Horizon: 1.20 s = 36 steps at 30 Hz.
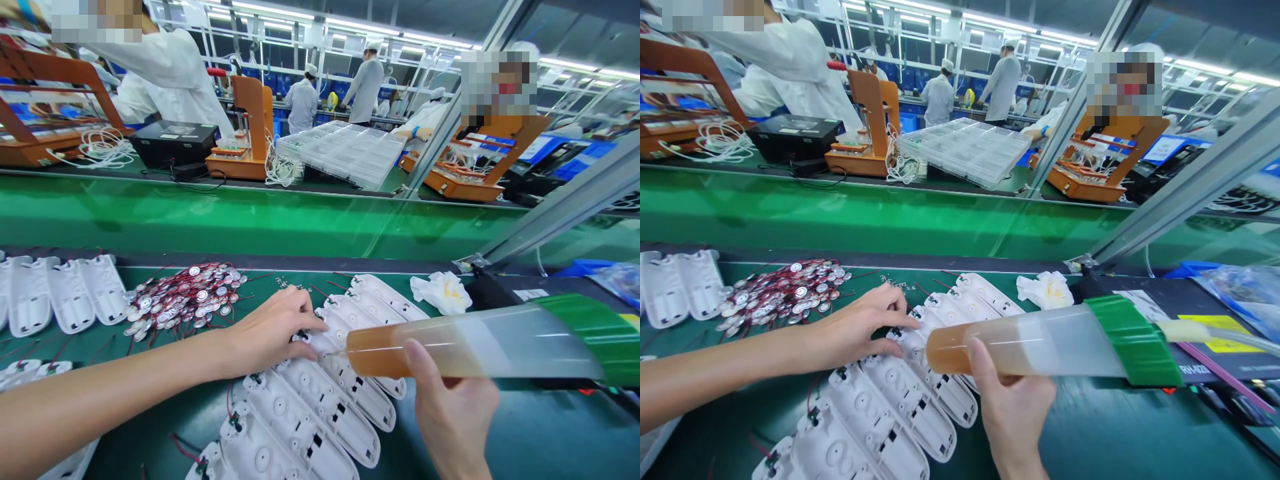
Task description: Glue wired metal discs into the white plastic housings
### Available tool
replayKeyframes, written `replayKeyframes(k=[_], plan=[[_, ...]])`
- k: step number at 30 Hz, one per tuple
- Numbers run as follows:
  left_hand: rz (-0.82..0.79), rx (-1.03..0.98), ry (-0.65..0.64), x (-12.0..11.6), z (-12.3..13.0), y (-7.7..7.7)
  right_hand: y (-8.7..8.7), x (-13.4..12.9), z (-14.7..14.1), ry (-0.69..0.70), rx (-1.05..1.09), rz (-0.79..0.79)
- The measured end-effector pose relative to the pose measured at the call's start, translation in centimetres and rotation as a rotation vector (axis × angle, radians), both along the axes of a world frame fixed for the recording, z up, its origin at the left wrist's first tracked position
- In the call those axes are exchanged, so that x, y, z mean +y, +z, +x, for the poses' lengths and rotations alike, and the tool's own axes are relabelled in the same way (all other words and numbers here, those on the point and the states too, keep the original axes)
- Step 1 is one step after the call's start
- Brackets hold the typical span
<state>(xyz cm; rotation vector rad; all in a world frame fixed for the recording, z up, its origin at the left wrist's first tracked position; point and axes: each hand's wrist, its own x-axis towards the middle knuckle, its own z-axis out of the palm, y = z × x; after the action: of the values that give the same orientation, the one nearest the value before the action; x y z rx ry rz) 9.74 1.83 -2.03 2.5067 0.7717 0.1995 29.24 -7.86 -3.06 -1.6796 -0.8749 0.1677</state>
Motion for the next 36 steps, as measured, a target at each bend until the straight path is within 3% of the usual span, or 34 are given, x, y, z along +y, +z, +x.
replayKeyframes(k=[6,15,27,36], plan=[[0.045,0.002,-0.005,-0.2,0.0,-0.2,-1.1,0.3,0.3,0.018,-0.065,0.007],[0.058,0.001,-0.007,-0.3,0.0,-0.2,0.8,0.0,-2.0,0.044,0.031,-0.063],[0.037,0.048,-0.019,-0.3,-0.1,0.0,1.4,-0.1,-1.4,0.073,-0.036,-0.125],[0.053,0.013,-0.015,-0.3,-0.1,-0.3,-0.5,0.3,1.0,0.086,-0.222,-0.022]])
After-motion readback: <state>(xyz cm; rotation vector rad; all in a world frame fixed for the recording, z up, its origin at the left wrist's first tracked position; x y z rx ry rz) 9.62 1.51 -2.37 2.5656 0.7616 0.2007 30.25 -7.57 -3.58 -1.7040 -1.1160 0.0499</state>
